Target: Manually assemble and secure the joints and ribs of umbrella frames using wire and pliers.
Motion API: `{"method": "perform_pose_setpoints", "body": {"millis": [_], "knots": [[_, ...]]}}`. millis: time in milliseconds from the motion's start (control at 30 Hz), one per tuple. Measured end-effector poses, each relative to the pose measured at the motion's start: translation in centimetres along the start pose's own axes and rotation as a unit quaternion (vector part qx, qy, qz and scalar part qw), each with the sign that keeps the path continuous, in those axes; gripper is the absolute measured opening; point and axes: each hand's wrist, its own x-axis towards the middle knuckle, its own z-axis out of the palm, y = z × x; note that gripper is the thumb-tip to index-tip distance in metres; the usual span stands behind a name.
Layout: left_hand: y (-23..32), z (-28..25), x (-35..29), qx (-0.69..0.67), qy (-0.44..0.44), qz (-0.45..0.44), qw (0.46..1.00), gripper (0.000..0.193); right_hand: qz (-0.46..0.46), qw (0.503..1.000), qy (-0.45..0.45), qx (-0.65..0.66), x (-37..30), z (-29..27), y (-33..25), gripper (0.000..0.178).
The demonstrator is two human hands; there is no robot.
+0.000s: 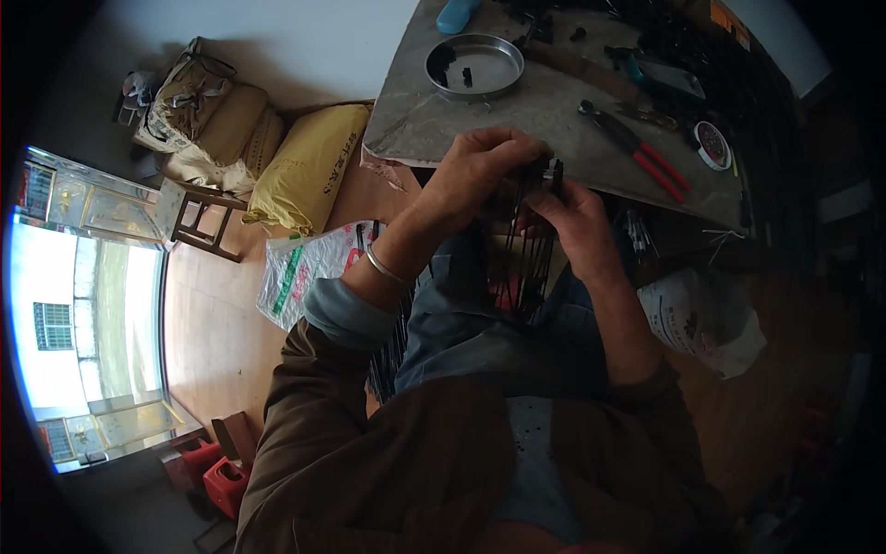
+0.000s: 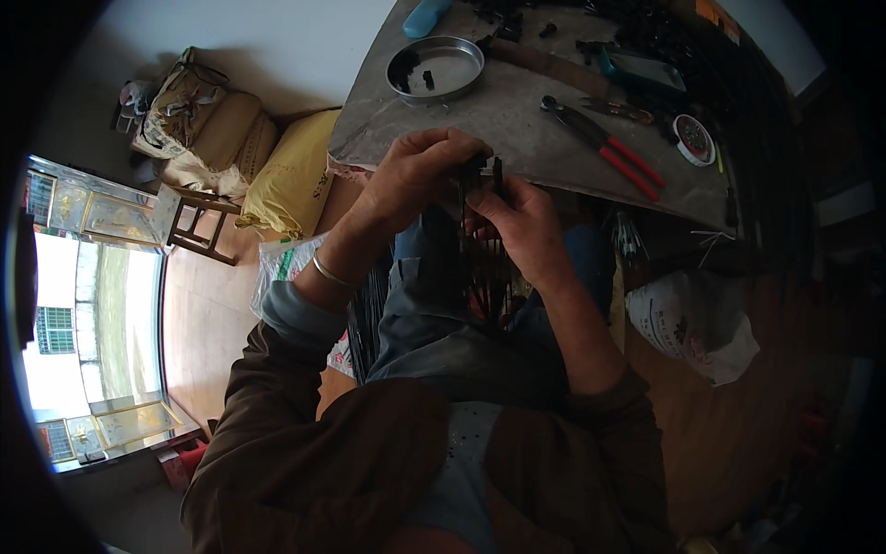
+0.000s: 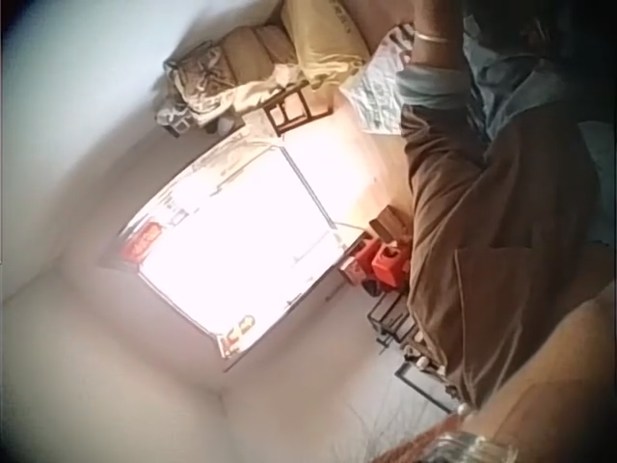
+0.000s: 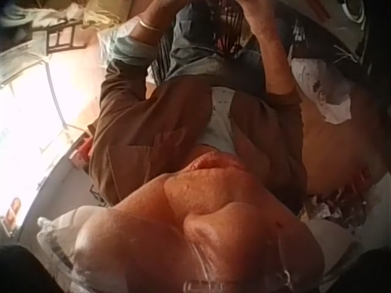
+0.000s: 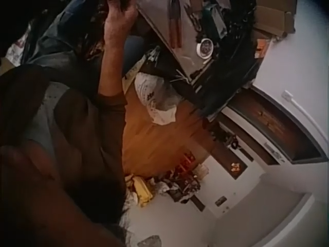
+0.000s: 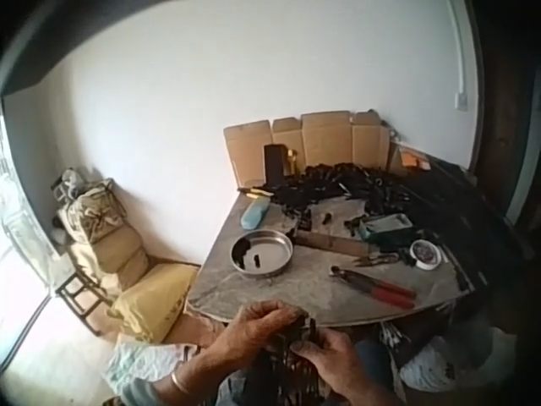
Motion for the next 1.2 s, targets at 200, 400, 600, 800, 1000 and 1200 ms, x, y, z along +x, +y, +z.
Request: {"method": "perform_pose_setpoints", "body": {"millis": [200,400,600,800,1000,1200], "knots": [[-0.6,1.8,-1.3,-0.022,0.023,0.104,0.994,0.027,-0.003,1.0,0.002,0.02,0.4,-0.7,-0.3,0.02],[0.0,1.9,-1.8,-0.027,0.018,0.09,0.995,0.025,-0.006,0.998,-0.049,0.034,-0.7,-2.1,-2.3,0.034],[0.3,2.6,-2.2,-0.017,0.027,0.093,0.995,0.026,-0.135,0.982,0.049,-0.122,-1.6,-0.8,-2.1,0.025],[-0.2,4.5,-2.7,-0.031,0.087,0.15,0.984,0.027,-0.22,0.932,0.138,-0.252,-2.2,0.5,-2.2,0.016],[-1.0,6.3,-2.8,-0.019,0.139,0.203,0.969,0.028,-0.299,0.886,0.185,-0.303,-1.8,0.9,-1.3,0.011],[-1.4,7.7,-3.0,0.038,0.196,0.266,0.943,0.026,-0.283,0.897,0.174,-0.291,-1.9,0.7,-2.1,0.014]]}}
